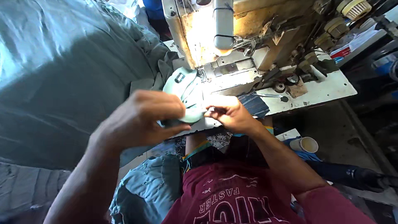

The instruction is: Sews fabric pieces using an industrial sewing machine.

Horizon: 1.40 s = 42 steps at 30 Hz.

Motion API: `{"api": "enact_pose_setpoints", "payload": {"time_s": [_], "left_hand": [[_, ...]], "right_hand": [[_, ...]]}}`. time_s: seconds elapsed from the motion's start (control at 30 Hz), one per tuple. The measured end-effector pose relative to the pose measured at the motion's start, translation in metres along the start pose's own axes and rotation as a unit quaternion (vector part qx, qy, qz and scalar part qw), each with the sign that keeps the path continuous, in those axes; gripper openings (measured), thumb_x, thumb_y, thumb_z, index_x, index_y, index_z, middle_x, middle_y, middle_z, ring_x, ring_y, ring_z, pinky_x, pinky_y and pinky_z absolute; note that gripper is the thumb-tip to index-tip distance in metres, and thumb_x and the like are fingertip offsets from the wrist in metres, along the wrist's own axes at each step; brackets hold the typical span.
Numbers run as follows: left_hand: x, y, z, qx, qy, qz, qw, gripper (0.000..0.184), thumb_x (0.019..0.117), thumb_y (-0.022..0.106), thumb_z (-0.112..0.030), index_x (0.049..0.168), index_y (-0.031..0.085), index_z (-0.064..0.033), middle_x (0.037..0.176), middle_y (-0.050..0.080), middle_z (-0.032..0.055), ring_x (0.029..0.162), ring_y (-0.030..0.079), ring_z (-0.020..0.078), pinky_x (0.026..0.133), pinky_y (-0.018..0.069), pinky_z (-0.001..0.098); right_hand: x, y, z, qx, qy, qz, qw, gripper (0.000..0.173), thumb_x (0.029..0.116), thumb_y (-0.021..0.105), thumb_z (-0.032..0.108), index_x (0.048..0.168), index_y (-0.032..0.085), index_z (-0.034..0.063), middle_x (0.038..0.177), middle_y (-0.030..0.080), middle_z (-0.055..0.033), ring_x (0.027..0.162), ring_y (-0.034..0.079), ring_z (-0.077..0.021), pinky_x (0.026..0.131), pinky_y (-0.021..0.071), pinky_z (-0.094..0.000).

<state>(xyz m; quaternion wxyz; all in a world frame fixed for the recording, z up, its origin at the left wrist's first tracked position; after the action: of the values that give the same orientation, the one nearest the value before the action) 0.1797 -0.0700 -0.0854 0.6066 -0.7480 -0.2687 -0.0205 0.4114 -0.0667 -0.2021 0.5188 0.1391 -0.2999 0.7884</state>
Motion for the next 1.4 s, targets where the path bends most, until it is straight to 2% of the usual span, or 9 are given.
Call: {"api": "enact_pose_setpoints", "payload": {"time_s": [0.07,0.17,0.23,0.27,0.33,0.43,0.67,1.13,1.4], "left_hand": [[-0.001,0.027,-0.012,-0.035,-0.001,0.014,0.999,0.028,0.0930,0.074,-0.036,0.075,0.065,-0.0167,0.072,0.062,-0.0065,0.065,0.059,0.0056,0.055,0.0478,0.0254],[0.001,0.063,-0.010,-0.010,-0.043,-0.036,0.998,0.037,0.0887,0.076,-0.050,0.080,0.066,-0.0162,0.072,0.060,-0.0057,0.066,0.058,0.0062,0.056,0.0481,0.0267],[0.000,0.089,-0.005,0.103,-0.065,-0.067,0.990,0.050,0.0856,0.073,-0.062,0.110,0.073,-0.0178,0.108,0.070,0.0040,0.097,0.065,0.0187,0.084,0.0511,0.0423],[-0.002,0.103,0.000,0.146,-0.069,-0.057,0.985,0.053,0.0895,0.071,-0.057,0.128,0.070,-0.0203,0.130,0.066,0.0091,0.116,0.061,0.0270,0.101,0.0440,0.0520],[-0.007,0.123,0.016,0.198,-0.063,-0.049,0.977,0.043,0.0979,0.064,-0.026,0.140,0.063,-0.0192,0.143,0.059,0.0152,0.129,0.057,0.0366,0.116,0.0321,0.0643],[-0.009,0.128,0.030,0.238,-0.059,-0.041,0.969,0.032,0.0944,0.058,-0.002,0.122,0.072,-0.0113,0.133,0.068,0.0093,0.114,0.065,0.0312,0.106,0.0407,0.0586],[0.002,0.109,0.019,0.267,-0.102,0.036,0.958,0.021,0.0923,0.058,-0.005,0.105,0.072,-0.0124,0.117,0.069,0.0076,0.099,0.062,0.0313,0.090,0.0411,0.0564],[0.023,0.078,0.069,0.309,-0.094,0.022,0.946,0.018,0.0990,0.051,-0.007,0.104,0.068,-0.0090,0.123,0.068,0.0090,0.109,0.062,0.0340,0.103,0.0377,0.0606],[0.020,0.065,0.082,0.228,-0.059,0.007,0.972,0.026,0.0882,0.058,-0.004,0.110,0.071,-0.0097,0.131,0.061,0.0143,0.122,0.056,0.0369,0.107,0.0381,0.0575]], "right_hand": [[-0.011,0.006,0.012,-0.009,-0.033,0.033,0.999,0.012,0.0947,0.070,0.003,0.106,0.074,0.0019,0.103,0.071,-0.0056,0.093,0.068,-0.0110,0.083,0.0602,-0.0302],[-0.035,0.014,0.009,-0.049,-0.023,0.011,0.998,0.014,0.0993,0.066,0.009,0.109,0.075,0.0035,0.110,0.074,-0.0050,0.103,0.070,-0.0113,0.091,0.0605,-0.0326],[-0.050,0.017,0.004,-0.044,0.004,-0.023,0.999,0.015,0.1008,0.064,0.010,0.108,0.075,0.0030,0.106,0.073,-0.0053,0.098,0.069,-0.0105,0.089,0.0602,-0.0306],[-0.056,0.017,0.003,-0.039,0.016,-0.036,0.998,0.015,0.1009,0.064,0.010,0.108,0.075,0.0021,0.105,0.073,-0.0061,0.097,0.069,-0.0107,0.088,0.0604,-0.0300],[-0.065,0.018,0.002,-0.032,0.034,-0.057,0.997,0.015,0.1010,0.065,0.011,0.107,0.075,0.0011,0.107,0.073,-0.0069,0.099,0.070,-0.0108,0.089,0.0608,-0.0285],[-0.074,0.019,-0.003,-0.025,0.059,-0.076,0.995,0.014,0.1007,0.066,0.012,0.105,0.075,0.0016,0.104,0.073,-0.0060,0.095,0.069,-0.0096,0.085,0.0599,-0.0262],[-0.076,0.019,-0.008,0.002,0.096,-0.098,0.991,0.013,0.1003,0.066,0.012,0.103,0.075,0.0025,0.101,0.072,-0.0044,0.089,0.068,-0.0077,0.080,0.0588,-0.0236],[-0.018,0.013,-0.041,0.002,0.128,-0.158,0.979,0.008,0.0996,0.066,0.013,0.096,0.069,0.0056,0.076,0.062,-0.0024,0.058,0.054,-0.0101,0.051,0.0488,-0.0267],[-0.001,0.014,-0.039,-0.024,0.090,-0.184,0.978,0.017,0.0981,0.067,0.005,0.115,0.068,0.0032,0.094,0.070,-0.0069,0.074,0.065,-0.0111,0.066,0.0580,-0.0271]]}}
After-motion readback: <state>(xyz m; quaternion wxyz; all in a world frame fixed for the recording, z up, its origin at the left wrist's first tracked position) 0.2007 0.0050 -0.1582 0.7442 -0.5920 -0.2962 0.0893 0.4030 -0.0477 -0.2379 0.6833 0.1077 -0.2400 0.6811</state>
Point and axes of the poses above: each hand's wrist, its own x-axis towards the middle knuckle, its own y-axis out of the palm, z = x × y, the point moved 3 cm from there along x, towards the middle knuckle
